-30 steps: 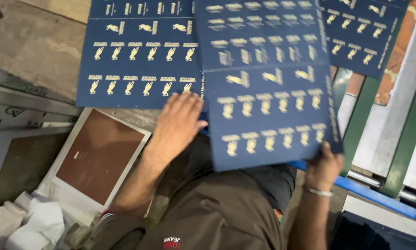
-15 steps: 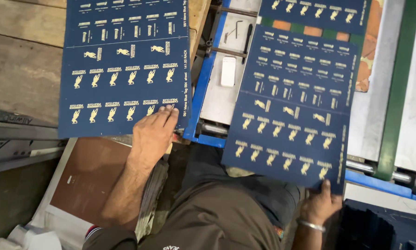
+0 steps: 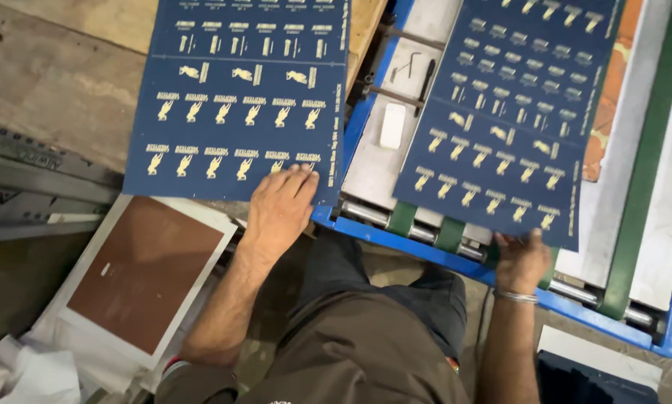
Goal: The person feeds blue printed sheets into a blue industrial machine with rollers. They pick up sheets from a stack on the left and place them onto the machine's conveyor belt, repeating this action continuously throughout the clip.
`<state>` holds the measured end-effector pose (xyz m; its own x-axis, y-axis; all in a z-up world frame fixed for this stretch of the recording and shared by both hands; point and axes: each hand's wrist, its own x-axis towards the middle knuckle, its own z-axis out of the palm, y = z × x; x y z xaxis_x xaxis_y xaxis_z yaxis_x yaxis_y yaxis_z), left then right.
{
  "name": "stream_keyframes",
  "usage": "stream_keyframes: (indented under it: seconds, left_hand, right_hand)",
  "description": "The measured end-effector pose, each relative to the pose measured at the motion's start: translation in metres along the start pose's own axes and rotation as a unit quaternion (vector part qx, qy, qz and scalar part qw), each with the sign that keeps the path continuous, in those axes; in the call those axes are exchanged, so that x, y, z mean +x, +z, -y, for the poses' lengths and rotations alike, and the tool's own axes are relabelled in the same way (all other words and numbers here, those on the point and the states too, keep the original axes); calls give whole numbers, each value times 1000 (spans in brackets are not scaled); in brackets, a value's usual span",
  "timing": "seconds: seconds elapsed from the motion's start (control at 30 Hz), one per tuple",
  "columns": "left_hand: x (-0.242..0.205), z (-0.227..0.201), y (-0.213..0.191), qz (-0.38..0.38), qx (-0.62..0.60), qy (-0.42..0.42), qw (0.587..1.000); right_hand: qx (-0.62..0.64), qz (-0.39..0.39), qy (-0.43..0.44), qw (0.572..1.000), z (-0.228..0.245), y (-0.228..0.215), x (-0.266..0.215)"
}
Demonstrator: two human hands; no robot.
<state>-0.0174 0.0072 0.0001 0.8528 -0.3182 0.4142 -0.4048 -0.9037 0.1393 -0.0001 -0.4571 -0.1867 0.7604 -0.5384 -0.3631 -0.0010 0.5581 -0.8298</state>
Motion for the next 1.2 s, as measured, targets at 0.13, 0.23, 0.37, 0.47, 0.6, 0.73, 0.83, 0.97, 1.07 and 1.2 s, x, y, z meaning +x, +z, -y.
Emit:
stream_keyframes:
  seconds: [0.13, 0.23, 0.37, 0.47, 0.6, 0.73, 0.83, 0.97, 1.07, 1.2]
  left_hand:
    - [-2, 3, -17, -24, 18, -19, 999]
    - [-7, 20, -15, 0, -26, -55, 998]
    - [-11, 41, -8, 1, -100, -93, 991]
    - [-7, 40, -7, -73, -179, -151, 970]
    - [16, -34, 21, 5, -33, 7, 999]
    - [17, -110, 25, 91, -119, 104, 983]
    - [16, -97, 23, 117, -98, 104, 983]
    - [17, -37, 4, 126, 9, 31, 992]
    - [16, -9, -1, 111, 114, 21, 987]
    - [19, 5, 8, 81, 176, 56, 980]
  right_hand:
    - [-113, 146, 68, 980, -18, 6, -47]
    - [-139, 160, 123, 970, -25, 13, -63]
    - [-135, 206, 129, 961, -20, 34, -82]
    - [-121, 281, 123, 944, -4, 68, -108]
    - [-106, 438, 117, 885, 0, 113, -143]
    - [-164, 348, 97, 918, -10, 123, -151]
    - [-72, 158, 141, 975, 1, 109, -136]
    - [-17, 110, 1, 994, 35, 66, -96]
    - [16, 34, -42, 998, 42, 21, -63]
    - [22, -24, -75, 997, 37, -32, -53]
